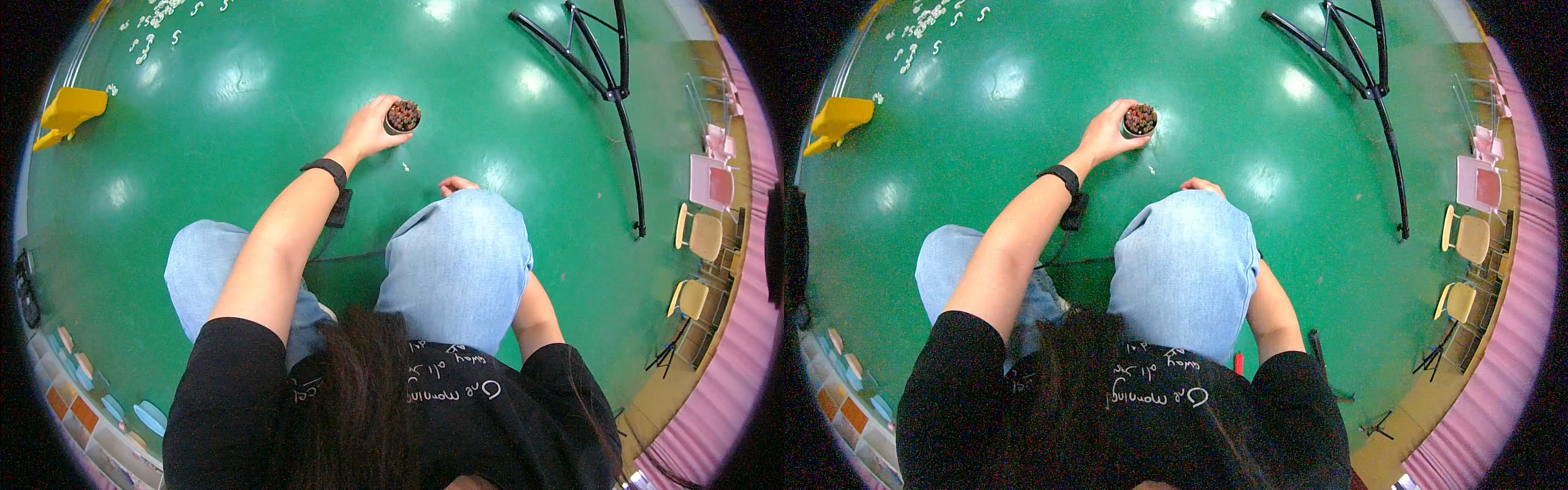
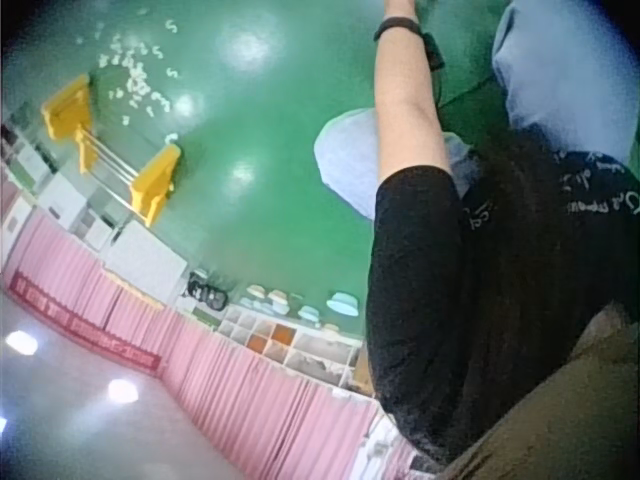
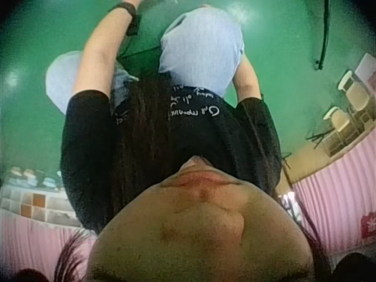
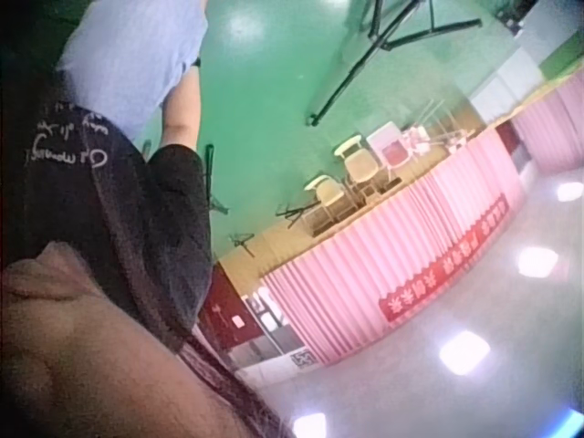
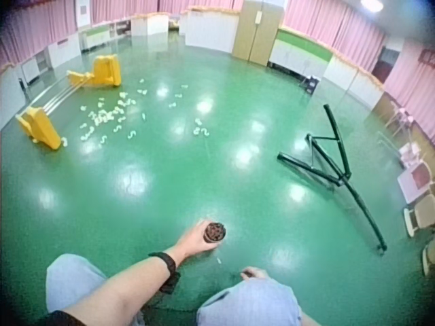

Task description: The person picks up white S-hooks from the green floor by hand and places them into a small white bowl.

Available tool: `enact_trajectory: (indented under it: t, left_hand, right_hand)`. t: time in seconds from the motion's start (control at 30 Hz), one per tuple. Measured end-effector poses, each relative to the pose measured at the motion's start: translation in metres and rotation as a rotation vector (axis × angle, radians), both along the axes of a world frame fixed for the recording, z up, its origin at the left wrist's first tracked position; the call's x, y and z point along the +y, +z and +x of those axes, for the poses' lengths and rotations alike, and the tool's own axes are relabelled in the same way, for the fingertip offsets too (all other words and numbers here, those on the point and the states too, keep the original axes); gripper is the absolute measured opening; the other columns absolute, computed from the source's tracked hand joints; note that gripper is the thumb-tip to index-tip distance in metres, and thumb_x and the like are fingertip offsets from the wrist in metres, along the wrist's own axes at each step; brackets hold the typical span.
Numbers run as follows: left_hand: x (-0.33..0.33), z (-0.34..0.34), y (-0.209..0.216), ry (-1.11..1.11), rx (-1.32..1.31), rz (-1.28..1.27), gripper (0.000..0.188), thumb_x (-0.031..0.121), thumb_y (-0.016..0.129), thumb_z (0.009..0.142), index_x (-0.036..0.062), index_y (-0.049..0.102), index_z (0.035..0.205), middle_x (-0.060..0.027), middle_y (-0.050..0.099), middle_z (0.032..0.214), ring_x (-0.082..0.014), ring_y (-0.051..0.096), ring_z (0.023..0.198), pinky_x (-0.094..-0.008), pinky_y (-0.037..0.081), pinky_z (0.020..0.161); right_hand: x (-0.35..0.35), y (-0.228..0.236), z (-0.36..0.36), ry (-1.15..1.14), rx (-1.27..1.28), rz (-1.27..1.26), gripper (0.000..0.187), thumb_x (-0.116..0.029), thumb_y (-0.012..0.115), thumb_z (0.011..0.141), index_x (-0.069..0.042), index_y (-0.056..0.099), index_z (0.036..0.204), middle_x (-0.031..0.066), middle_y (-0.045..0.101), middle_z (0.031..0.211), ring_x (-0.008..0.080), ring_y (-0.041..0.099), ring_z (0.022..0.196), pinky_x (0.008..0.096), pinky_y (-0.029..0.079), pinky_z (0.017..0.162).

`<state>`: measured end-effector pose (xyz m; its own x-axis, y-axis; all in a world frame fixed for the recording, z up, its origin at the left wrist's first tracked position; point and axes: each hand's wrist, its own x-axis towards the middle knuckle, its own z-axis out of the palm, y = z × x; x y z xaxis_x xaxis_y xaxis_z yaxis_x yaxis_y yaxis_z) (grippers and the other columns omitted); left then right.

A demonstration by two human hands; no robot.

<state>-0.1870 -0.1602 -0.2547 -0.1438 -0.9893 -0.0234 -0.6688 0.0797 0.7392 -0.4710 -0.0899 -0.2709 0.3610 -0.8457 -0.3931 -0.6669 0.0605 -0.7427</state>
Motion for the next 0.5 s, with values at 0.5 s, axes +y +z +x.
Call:
enact_trajectory:
  t: [0.5]
  left_hand:
    - [0.000,-0.001,0.035,-0.188,0.121,0.041,0.064,0.034,0.078,0.068,0.0089,0.053,0.120,-0.0138,0.057,0.117,-0.0322,0.056,0.110,-0.0397,0.046,0.093]
  right_hand:
    - [-0.037,0.055,-0.013,0.027,0.056,-0.100,0.019,-0.017,0.061,0.089,-0.002,0.065,0.099,0.0121,0.066,0.084,0.0182,0.061,0.075,0.0321,0.050,0.066]
